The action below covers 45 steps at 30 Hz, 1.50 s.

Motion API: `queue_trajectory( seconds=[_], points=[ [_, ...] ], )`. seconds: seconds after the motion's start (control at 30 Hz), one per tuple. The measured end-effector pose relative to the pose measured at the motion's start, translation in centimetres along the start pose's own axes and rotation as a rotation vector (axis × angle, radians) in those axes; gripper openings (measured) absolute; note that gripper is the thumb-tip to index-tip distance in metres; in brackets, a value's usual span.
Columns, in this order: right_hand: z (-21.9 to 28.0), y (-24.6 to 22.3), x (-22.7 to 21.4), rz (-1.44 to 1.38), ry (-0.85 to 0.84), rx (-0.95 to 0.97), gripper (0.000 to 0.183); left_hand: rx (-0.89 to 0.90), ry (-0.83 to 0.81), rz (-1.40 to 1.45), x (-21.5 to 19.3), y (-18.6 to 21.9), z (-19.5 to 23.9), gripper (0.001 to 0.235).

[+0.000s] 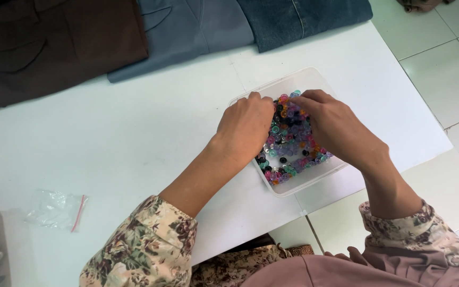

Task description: Sorting various colored buttons from a container and placing them into small plastic bags.

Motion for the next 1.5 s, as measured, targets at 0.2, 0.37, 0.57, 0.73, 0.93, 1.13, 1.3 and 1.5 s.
queue_trajectory(
  seconds=[0.2, 0.37, 0.57, 0.73, 0.93, 1.13, 1.3, 1.5],
  points=[
    [-0.6, -0.2, 1.7, -0.048, -0.114, -0.018, 0.045, 0.016, -0.086, 0.128, 5.5, -0.8, -1.1, 0.005],
    [0.6, -0.4, 0.8, -0.111, -0.187, -0.002, 0.039, 0.006, -0.097, 0.198, 1.8, 0.5, -0.3, 0.022],
    [1.7, -0.7, -0.2, -0.135, -0.050, -0.022, 0.029, 0.106, -0.003, -0.062, -0.5, 2.1, 1.0, 0.021],
    [1.5, -1.0, 1.1, -0.142, -0.032, -0.100, 0.022, 0.098, -0.062, -0.168, 1.6, 2.4, 1.6, 0.005],
    [0.5, 0.1, 3.2, -0.105, -0.023, -0.119, 0.019, 0.059, -0.115, -0.197, 3.1, 2.2, 1.1, 0.006],
    [0.4, 0.5, 4.0, -0.004, -0.062, -0.102, 0.020, 0.077, -0.034, -0.187, 3.0, 2.3, 1.5, 0.008],
    [1.1, -1.4, 0.8, -0.069, 0.044, -0.097, 0.023, 0.084, 0.056, -0.122, 0.4, 2.1, 2.7, 0.006],
    [3.4, -5.0, -1.0, -0.339, 0.326, -0.192, 0.021, 0.026, 0.293, 0.024, -6.1, -0.3, 8.2, 0.011]
  ],
)
Point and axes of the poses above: each hand's wrist, its own z-axis away from the middle knuckle, its own x-axis out of the palm, y = z × x, the point moved 4 cm from there along -z, towards the middle knuckle, and after that the axes turned 6 degrees about y, right-handed, at the moved point
